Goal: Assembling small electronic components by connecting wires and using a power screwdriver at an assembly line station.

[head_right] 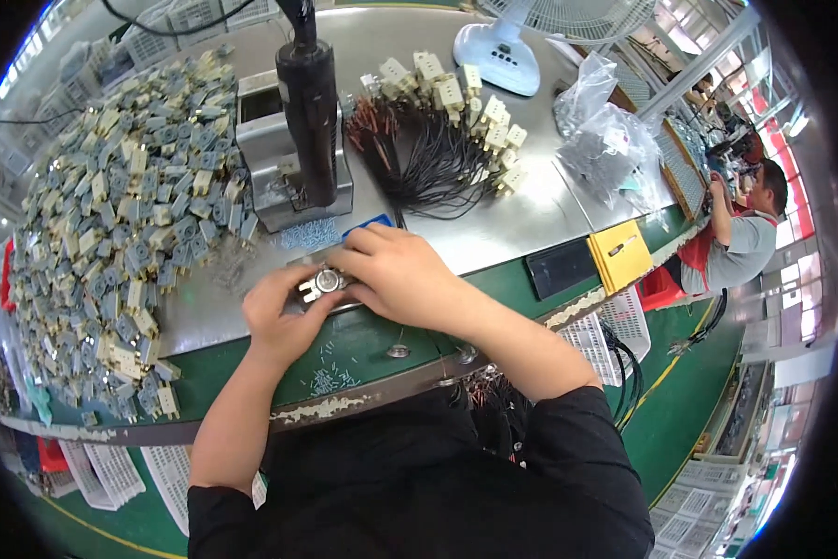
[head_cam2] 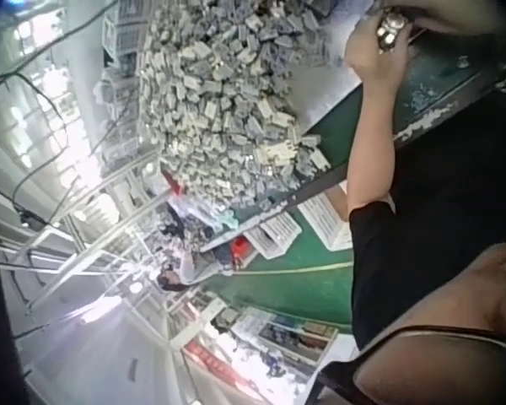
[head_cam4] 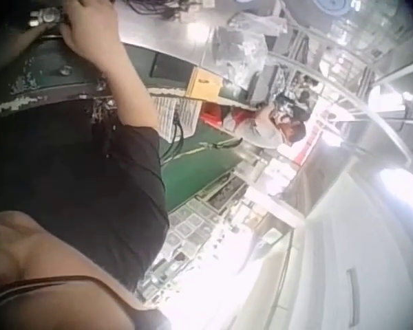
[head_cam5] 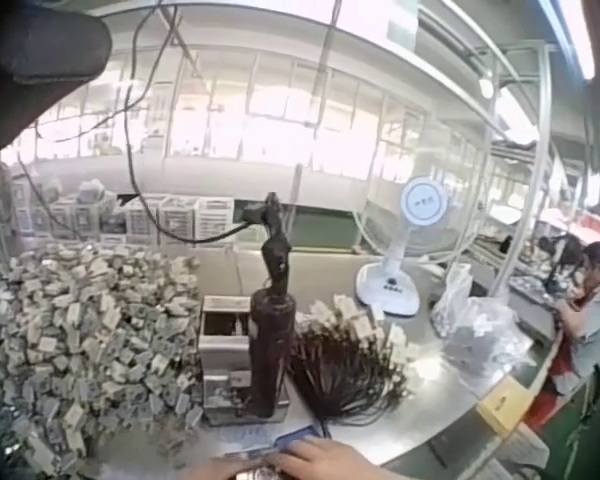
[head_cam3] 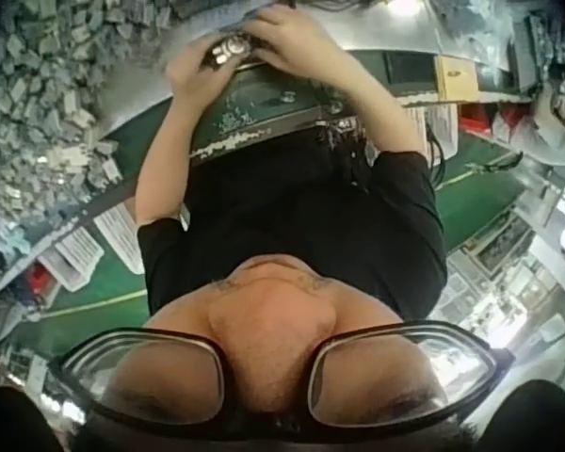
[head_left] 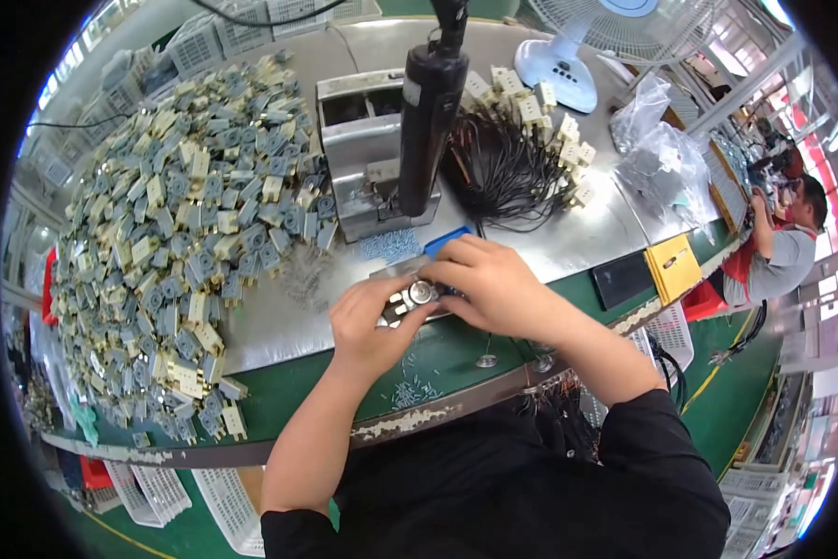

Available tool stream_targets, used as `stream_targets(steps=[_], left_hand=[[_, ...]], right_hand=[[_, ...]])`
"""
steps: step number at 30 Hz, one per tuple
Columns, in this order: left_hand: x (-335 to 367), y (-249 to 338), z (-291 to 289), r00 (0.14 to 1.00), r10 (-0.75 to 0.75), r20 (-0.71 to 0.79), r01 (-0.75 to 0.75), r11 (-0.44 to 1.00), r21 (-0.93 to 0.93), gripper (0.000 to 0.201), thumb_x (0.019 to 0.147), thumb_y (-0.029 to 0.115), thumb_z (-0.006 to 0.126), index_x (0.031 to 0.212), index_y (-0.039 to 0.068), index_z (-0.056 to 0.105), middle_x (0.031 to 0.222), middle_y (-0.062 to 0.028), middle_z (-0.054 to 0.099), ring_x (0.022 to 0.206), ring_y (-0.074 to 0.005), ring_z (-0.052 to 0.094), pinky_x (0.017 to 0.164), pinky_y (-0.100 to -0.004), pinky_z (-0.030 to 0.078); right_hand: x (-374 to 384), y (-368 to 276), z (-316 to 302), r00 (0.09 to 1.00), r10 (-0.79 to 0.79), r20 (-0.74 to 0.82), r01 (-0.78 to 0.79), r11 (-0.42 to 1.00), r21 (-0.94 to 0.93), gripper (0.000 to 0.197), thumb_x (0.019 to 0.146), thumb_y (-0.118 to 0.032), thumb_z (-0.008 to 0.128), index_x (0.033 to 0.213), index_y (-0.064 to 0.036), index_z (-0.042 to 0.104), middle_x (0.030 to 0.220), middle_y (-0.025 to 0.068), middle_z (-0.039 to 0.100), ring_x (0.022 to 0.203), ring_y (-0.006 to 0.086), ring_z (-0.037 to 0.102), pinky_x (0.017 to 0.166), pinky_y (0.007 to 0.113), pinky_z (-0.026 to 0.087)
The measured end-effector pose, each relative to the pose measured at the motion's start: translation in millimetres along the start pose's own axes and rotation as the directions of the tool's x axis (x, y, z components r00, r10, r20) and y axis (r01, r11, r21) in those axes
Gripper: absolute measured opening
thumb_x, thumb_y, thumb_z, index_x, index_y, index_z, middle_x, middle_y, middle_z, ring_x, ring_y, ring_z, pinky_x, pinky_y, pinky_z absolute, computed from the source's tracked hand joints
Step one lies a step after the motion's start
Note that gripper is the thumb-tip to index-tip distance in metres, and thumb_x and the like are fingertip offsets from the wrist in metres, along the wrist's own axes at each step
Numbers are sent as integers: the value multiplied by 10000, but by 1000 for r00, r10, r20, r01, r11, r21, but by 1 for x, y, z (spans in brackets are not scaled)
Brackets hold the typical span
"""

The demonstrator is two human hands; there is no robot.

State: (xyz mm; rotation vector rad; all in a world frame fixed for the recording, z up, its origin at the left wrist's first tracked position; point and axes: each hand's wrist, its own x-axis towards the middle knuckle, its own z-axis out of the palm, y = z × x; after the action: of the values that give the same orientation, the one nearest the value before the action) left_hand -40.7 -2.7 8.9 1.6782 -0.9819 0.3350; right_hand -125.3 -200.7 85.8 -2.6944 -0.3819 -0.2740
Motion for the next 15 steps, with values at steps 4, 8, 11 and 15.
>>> stream_targets(steps=[4, 8, 11, 15], left_hand=[[4, 4, 2, 999, 0, -37, -1, 1000, -18, 397, 713, 99, 938, 1054, 39, 744, 974, -112, 772, 861, -267, 750, 773, -359, 583], [11, 5, -7, 999, -38, -17, 38, 999, 6, 415, 708, 74, 938, 1060, 30, 724, 987, -118, 763, 871, -267, 744, 781, -355, 580], [8, 0, -11, 999, -30, -23, 32, 997, 70, 434, 714, 90, 949, 1069, 16, 711, 992, -127, 767, 882, -258, 749, 801, -360, 584], [5, 6, -7, 996, -62, -61, 66, 996, 60, 442, 755, 164, 948, 1080, -5, 701, 986, -141, 775, 857, -265, 757, 783, -363, 593]], right_hand=[[-3, -2, 7, 988, -6, -157, -1, 999, -40, 380, 735, -169, 850, 1098, -105, 757, 992, 50, 678, 885, 288, 679, 732, 401, 561], [4, -3, 14, 968, 12, -249, -19, 1000, -25, 385, 724, -230, 867, 1079, -117, 769, 891, 40, 652, 786, 277, 674, 666, 389, 545], [14, 0, 14, 967, -66, -246, 53, 997, -62, 411, 738, -285, 860, 1097, -109, 764, 852, 41, 625, 754, 263, 663, 648, 383, 535], [17, 13, 22, 903, -347, -255, 282, 924, -260, 445, 784, -339, 834, 1123, -68, 736, 773, 21, 569, 685, 215, 638, 621, 368, 521]])
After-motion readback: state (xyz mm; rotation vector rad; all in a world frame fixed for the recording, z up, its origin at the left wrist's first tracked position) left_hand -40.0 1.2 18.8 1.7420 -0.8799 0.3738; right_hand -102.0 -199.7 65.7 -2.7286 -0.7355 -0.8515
